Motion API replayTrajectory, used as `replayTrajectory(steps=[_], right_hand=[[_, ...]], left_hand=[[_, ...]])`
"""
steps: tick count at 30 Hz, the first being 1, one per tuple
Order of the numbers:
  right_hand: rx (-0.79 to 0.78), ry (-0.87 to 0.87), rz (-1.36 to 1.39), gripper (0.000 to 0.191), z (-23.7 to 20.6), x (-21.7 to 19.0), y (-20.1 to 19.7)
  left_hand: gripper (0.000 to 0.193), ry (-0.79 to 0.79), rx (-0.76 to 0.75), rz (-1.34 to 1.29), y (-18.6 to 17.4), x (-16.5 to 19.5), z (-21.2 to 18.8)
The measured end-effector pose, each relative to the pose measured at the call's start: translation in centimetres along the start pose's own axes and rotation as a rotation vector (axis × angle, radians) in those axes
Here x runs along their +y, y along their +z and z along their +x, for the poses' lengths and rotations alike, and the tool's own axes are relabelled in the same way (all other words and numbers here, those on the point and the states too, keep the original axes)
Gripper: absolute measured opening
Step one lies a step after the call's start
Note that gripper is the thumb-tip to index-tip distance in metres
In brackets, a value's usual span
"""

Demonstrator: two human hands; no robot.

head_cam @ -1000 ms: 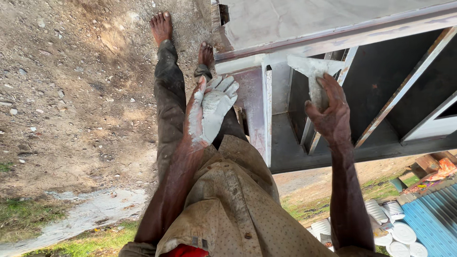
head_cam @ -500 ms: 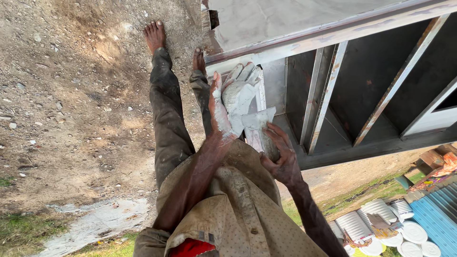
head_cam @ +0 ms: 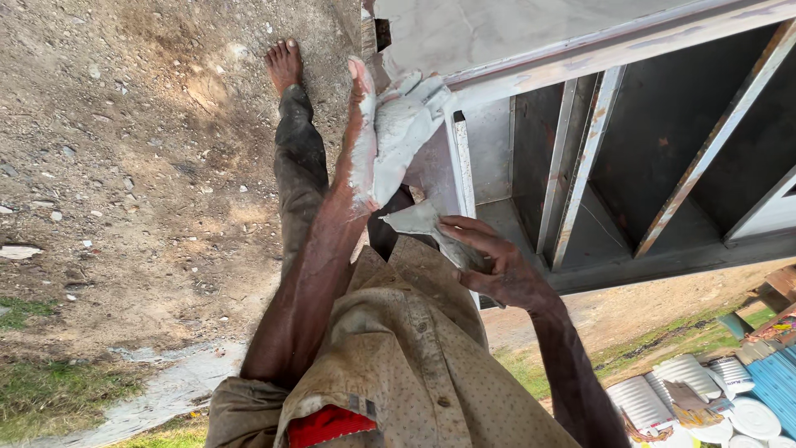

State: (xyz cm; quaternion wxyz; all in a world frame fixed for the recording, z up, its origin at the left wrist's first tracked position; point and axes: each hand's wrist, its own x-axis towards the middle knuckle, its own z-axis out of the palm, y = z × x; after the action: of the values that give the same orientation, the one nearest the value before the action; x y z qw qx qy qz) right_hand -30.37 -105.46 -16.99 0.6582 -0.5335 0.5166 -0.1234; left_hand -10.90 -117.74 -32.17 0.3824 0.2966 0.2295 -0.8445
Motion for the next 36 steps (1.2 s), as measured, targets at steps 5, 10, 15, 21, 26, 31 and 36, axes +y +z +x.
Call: replayTrajectory(steps=[5, 10, 15, 21, 26, 31, 36], right_hand=[[0.416, 0.783, -0.006, 0.068, 0.1, 3.6, -4.3], [0.360, 0.380, -0.932, 0.075, 3.3, 8.6, -7.5], [0.295, 0.410, -1.005, 0.073, 5.2, 10.0, -8.1], [0.293, 0.318, -1.046, 0.073, 5.8, 10.3, -7.7], [0.317, 0.231, -1.078, 0.075, 4.8, 12.0, -7.5], [0.269, 0.323, -1.045, 0.074, 2.8, 11.6, -8.0], [0.264, 0.387, -1.044, 0.075, 4.3, 9.7, -9.0]], left_hand=[[0.085, 0.172, -0.058, 0.034, -0.7, 5.1, -2.6], [0.074, 0.210, 0.032, -0.064, -4.0, 6.1, -4.1], [0.072, 0.206, 0.130, -0.057, -8.4, 6.0, -6.2], [0.068, 0.230, 0.134, -0.050, -11.1, 6.6, -7.8], [0.068, 0.212, 0.154, -0.065, -11.8, 6.8, -7.9], [0.071, 0.251, 0.026, -0.008, -11.6, 6.2, -8.1], [0.072, 0.227, 0.106, -0.009, -11.0, 6.4, -8.1]])
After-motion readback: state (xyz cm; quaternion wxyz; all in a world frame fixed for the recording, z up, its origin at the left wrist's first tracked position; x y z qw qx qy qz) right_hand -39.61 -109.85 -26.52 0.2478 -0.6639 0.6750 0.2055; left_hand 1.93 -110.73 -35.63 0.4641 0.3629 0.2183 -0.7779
